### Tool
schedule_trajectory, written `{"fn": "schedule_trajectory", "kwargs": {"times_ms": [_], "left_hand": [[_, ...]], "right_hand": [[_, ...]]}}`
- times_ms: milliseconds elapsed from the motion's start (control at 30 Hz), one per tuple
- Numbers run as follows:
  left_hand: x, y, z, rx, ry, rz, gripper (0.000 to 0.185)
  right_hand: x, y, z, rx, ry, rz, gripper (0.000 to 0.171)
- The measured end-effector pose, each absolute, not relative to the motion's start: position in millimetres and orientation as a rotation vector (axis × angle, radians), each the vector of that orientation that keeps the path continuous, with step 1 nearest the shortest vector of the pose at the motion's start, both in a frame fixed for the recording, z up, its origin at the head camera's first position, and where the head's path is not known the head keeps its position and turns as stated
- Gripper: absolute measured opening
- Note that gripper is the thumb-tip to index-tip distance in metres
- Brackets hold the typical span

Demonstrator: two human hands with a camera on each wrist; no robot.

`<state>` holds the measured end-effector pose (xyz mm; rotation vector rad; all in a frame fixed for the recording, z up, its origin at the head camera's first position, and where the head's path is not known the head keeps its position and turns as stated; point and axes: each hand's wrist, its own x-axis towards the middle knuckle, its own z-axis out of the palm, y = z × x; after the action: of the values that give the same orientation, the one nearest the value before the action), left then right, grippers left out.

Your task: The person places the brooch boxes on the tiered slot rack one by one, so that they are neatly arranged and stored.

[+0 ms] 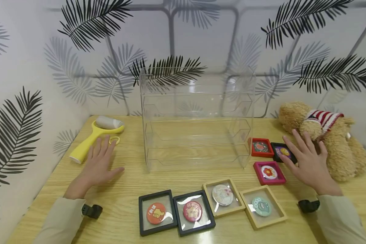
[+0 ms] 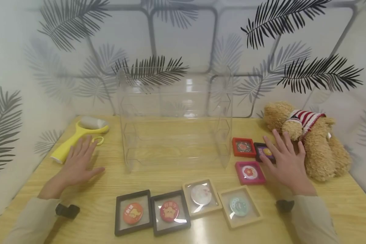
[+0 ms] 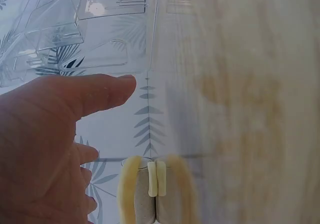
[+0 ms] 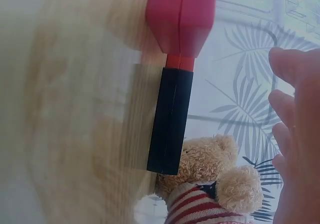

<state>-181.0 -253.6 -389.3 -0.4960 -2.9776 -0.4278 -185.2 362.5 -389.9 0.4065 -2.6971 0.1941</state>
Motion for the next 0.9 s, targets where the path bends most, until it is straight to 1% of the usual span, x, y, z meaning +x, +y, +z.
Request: {"fn": "schedule_trajectory", "kwargs": {"times_ms": [100,300,533,767,900], "left_hand": [[-182.8,-252.4,-390.0,-0.507,-2.974,-0.422,0.091],[-184.1,-247.3,-390.3,-0.605,-2.969,-0.490,0.084],[-183.6,-237.3,-395.3,-0.608,-2.977,-0.597,0.086],[-190.3,-231.3,-410.7,-0.619,-2.927,-0.969,0.089],[-194.8,-224.4,-415.2,-0.616,-2.908,-1.084,0.090]], "right_hand": [[-184.2,363.9,-389.6,0.403,-2.692,0.181,0.060],[-177.0,360.1,-388.8,0.434,-2.699,0.181,0.063],[-178.7,337.6,-383.9,0.540,-2.588,0.260,0.065],[-175.2,315.5,-375.9,0.637,-2.494,0.362,0.065],[-170.7,302.7,-372.8,0.678,-2.463,0.450,0.067]]}}
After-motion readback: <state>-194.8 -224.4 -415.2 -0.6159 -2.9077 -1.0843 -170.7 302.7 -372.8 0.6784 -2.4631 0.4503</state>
